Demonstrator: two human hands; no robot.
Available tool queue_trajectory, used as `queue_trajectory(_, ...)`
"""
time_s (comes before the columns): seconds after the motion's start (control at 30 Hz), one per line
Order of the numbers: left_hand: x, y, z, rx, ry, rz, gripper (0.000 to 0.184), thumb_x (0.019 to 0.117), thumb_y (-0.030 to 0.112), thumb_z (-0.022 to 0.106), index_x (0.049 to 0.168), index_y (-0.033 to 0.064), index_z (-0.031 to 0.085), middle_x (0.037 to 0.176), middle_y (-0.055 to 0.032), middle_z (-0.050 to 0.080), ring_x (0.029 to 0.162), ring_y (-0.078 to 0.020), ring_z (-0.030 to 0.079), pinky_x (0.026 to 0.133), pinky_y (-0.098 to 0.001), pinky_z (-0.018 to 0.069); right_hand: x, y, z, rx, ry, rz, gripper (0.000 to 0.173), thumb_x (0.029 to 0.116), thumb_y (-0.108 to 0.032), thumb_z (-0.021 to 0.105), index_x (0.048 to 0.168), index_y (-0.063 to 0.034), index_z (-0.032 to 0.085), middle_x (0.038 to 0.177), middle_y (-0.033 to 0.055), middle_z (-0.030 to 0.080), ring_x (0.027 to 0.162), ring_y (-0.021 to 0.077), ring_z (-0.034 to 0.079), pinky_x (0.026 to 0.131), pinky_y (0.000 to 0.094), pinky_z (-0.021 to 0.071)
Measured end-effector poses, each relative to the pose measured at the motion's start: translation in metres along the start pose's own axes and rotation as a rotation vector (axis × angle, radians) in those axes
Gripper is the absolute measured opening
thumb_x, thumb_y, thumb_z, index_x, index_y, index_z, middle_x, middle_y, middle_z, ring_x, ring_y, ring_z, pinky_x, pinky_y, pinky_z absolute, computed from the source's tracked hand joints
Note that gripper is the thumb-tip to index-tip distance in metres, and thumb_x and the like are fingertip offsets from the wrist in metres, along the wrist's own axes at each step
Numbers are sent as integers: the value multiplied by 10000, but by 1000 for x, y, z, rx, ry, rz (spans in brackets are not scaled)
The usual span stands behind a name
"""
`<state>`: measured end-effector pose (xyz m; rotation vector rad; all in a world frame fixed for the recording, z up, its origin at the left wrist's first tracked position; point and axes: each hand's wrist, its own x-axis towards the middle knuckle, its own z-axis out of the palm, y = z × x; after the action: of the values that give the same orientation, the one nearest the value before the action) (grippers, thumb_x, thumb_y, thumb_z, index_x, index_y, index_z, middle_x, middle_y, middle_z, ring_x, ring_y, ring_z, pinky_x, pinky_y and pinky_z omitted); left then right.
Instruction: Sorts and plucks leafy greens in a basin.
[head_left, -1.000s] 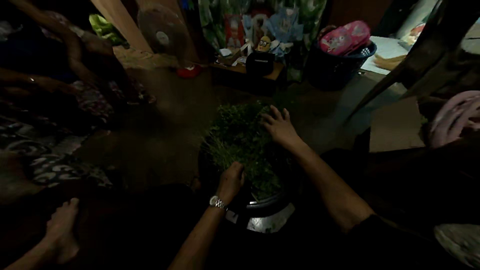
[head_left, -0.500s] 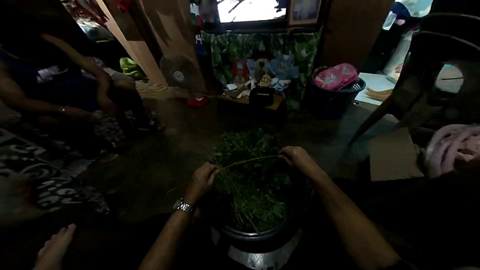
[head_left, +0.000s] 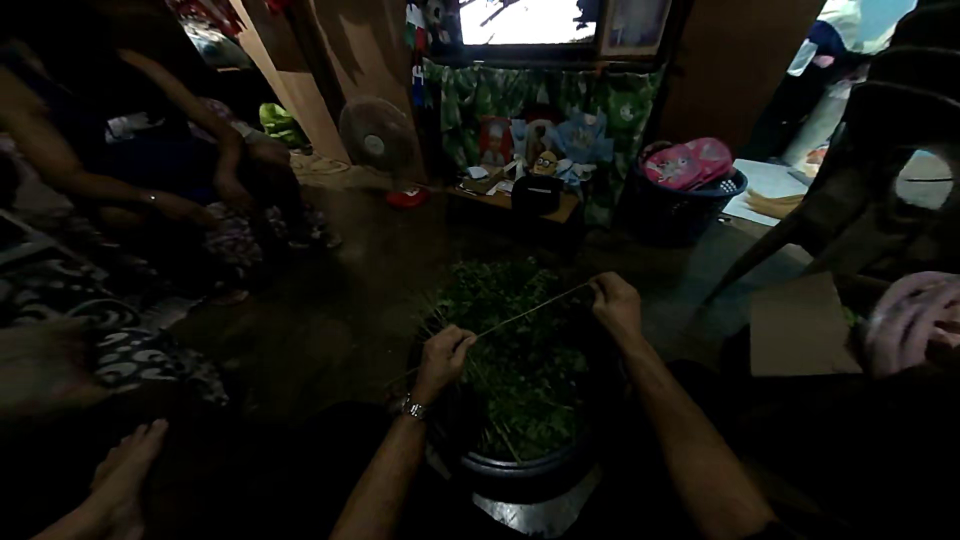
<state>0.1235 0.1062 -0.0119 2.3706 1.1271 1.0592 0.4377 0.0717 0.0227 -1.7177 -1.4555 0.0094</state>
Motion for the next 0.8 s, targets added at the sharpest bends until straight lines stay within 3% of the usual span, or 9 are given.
queue_trajectory(0.17,-2,-5,-4,74,32,-53,218,999,67,576,1016,-81,735,971,-232,703,928,-349,693,892,-482,545,21,12,-29,85,119,390,321,1088,-132,472,1264,86,628,1234,290,655,1174,404,637,1041,523,482)
queue_trajectory(0.23,-6,-6,-12,73,47,-134,232,1011,81,562,1036,-82,725,1000,-233,699,948,-331,686,903,-460,538,29,32,-46,106,164,465,351,1104,-157,438,1313,81,590,1261,296,638,1190,394,628,1046,518,473)
queue_trajectory(0.33,-1,3,-2,69,-39,-297,263,1044,93,534,1125,-84,710,1123,-260,684,1079,-360,663,1011,-472,493,21,40,-31,130,106,276,319,1086,-136,483,1258,88,631,1271,282,630,1181,370,624,1045,474,484)
queue_trajectory(0.43,15,1,18,155,-82,-351,291,1053,90,512,1215,-84,681,1189,-285,661,1143,-397,644,1047,-478,477,12,25,-6,88,64,71,268,1033,-135,560,1140,48,725,1224,299,634,1176,451,586,1047,550,453)
queue_trajectory(0.47,19,-1,20,183,-125,-414,347,1061,114,506,1323,-85,615,1297,-303,613,1233,-419,599,1091,-494,446,10,18,1,78,60,48,259,1027,-137,569,1124,36,736,1212,301,635,1175,465,578,1047,557,449)
queue_trajectory(0.57,25,12,11,88,-224,-551,699,1052,282,572,1580,-58,265,1642,-292,227,1521,-457,231,1228,-563,224,6,10,10,66,51,21,249,1018,-137,581,1104,30,745,1197,300,639,1153,462,588,1030,537,464)
queue_trajectory(0.6,24,27,5,3,-220,-497,687,1052,289,568,1585,-33,277,1654,-265,221,1532,-427,225,1232,-548,228,6,10,10,72,41,25,251,1021,-139,578,1102,32,742,1197,303,636,1149,459,589,1026,534,464)
queue_trajectory(0.7,7,98,-24,-345,-235,-135,431,1092,268,438,1429,32,570,1502,-152,526,1436,-262,450,1183,-420,375,2,10,9,91,-27,39,255,1027,-141,570,1111,35,735,1197,286,641,1148,431,600,1027,510,475)
queue_trajectory(0.8,-10,181,-60,-686,-223,383,518,1127,346,325,1315,-17,644,1381,-130,643,1442,-269,454,1216,-416,351,0,11,8,95,-98,-10,261,1023,-137,568,1110,45,734,1175,277,660,1140,415,616,1024,496,483)
